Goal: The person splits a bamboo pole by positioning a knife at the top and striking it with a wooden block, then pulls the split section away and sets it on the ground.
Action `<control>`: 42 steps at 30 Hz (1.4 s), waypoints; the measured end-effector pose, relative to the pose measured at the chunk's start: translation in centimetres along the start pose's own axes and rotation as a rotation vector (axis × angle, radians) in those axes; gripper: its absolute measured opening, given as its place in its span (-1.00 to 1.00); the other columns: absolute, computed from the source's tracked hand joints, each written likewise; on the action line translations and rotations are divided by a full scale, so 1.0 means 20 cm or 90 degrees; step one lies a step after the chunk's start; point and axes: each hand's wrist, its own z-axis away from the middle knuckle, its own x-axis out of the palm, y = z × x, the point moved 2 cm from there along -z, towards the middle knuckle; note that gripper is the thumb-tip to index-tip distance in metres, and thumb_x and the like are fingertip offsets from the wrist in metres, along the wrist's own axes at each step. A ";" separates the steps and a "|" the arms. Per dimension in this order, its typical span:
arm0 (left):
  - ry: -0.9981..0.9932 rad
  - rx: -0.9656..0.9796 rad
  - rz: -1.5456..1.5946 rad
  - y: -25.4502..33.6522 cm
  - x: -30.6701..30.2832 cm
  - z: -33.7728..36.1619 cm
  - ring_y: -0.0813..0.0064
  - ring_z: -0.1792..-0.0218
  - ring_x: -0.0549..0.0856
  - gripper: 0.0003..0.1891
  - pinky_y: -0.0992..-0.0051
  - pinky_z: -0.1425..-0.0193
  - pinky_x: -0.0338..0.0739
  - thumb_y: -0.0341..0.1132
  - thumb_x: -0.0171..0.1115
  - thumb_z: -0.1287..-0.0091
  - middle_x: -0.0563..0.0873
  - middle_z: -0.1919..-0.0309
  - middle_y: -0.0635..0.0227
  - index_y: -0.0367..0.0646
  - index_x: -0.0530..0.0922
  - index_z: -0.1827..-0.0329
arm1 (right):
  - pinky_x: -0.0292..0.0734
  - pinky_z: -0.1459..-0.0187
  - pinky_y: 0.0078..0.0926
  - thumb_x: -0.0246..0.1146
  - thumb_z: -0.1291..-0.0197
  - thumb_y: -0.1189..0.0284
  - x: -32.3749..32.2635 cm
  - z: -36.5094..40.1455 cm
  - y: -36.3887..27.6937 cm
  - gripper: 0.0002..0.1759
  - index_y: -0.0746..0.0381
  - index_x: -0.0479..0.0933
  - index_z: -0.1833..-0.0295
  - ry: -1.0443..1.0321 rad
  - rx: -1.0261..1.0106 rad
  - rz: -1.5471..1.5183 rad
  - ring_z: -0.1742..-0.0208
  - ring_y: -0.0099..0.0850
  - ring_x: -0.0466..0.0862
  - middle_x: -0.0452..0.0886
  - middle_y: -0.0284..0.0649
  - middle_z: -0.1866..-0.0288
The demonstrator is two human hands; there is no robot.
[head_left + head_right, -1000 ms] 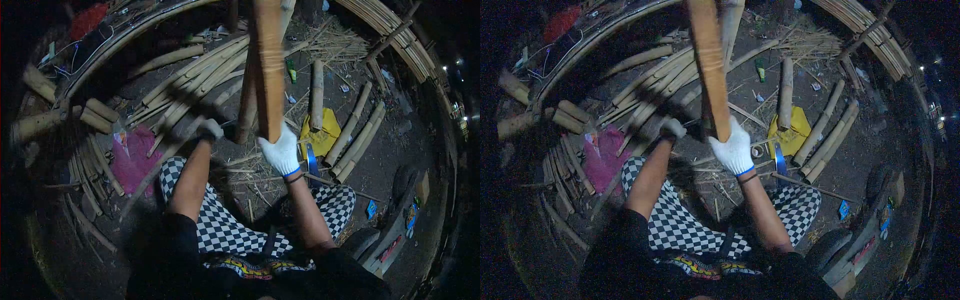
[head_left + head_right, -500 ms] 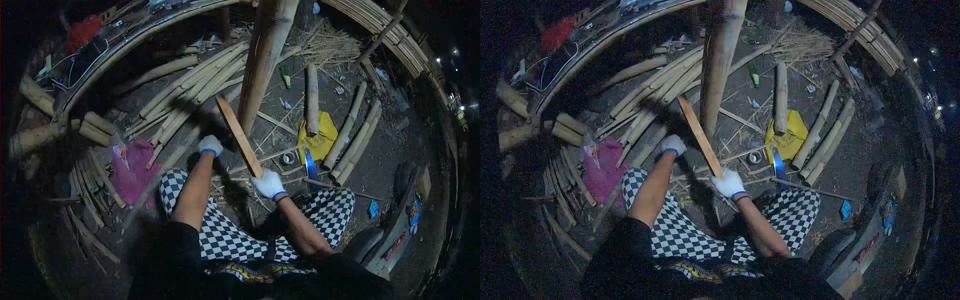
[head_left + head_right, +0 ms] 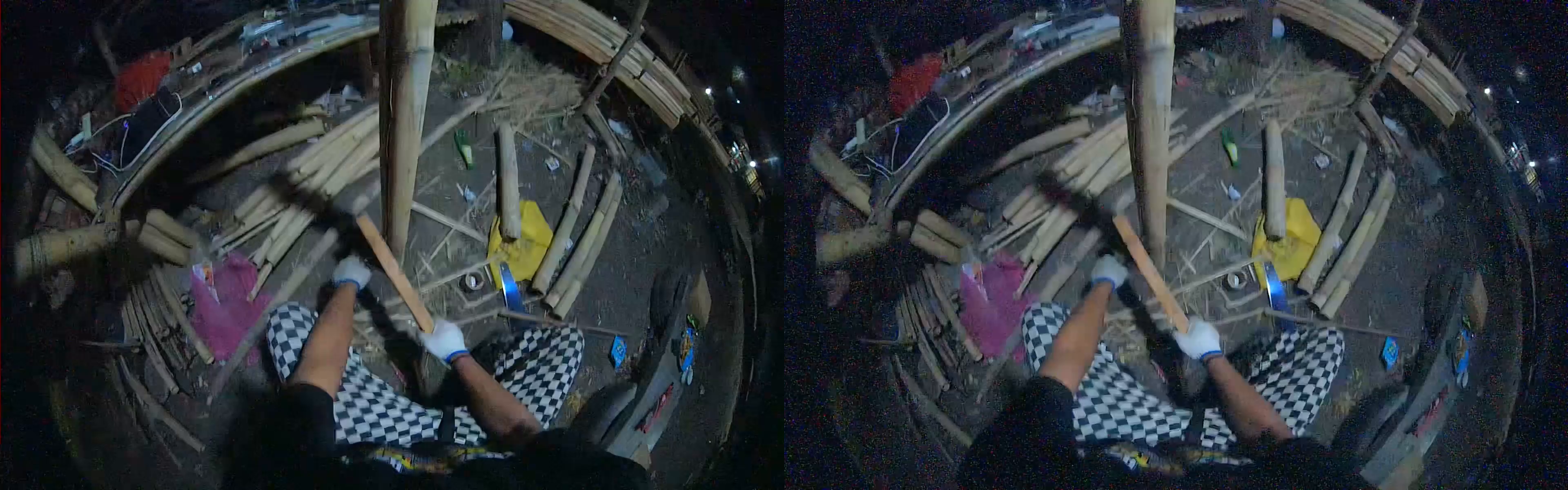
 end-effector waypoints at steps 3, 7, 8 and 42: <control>-0.066 -0.035 -0.013 -0.03 0.05 -0.04 -0.02 -0.10 0.64 -0.62 0.20 -0.22 0.53 -0.20 0.13 -0.21 0.66 -0.06 -0.03 -0.21 0.67 0.01 | 0.56 0.01 -0.07 0.37 0.00 0.04 0.05 0.04 0.11 -0.37 0.29 0.51 -0.05 0.111 0.010 -0.061 0.05 0.10 0.65 0.65 0.16 0.12; -0.006 -0.002 -0.041 -0.06 0.13 -0.04 0.00 -0.07 0.66 -0.62 0.18 -0.19 0.53 -0.11 0.17 -0.18 0.69 0.01 -0.01 -0.20 0.70 0.10 | 0.52 -0.01 -0.14 0.45 0.02 0.12 0.13 0.01 0.27 -0.33 0.30 0.43 -0.11 0.273 0.014 -0.197 -0.02 0.08 0.61 0.61 0.12 0.06; -0.011 -0.006 -0.021 -0.07 0.13 -0.02 0.00 -0.06 0.66 -0.60 0.17 -0.19 0.54 -0.07 0.19 -0.18 0.70 0.02 -0.01 -0.19 0.71 0.10 | 0.52 -0.01 -0.14 0.45 0.02 0.12 0.15 0.01 0.29 -0.33 0.30 0.43 -0.11 0.282 0.010 -0.198 -0.02 0.08 0.61 0.61 0.12 0.06; 0.865 0.798 0.393 0.76 -2.56 0.89 0.22 -0.06 0.67 -0.60 0.32 -0.20 0.49 -0.09 0.14 -0.44 0.69 -0.06 0.09 -0.23 0.60 -0.11 | 0.57 0.07 -0.14 0.10 -0.25 0.26 -2.22 -0.12 -2.49 -0.70 0.19 0.66 0.16 0.456 -0.783 0.352 0.14 -0.03 0.68 0.70 0.05 0.20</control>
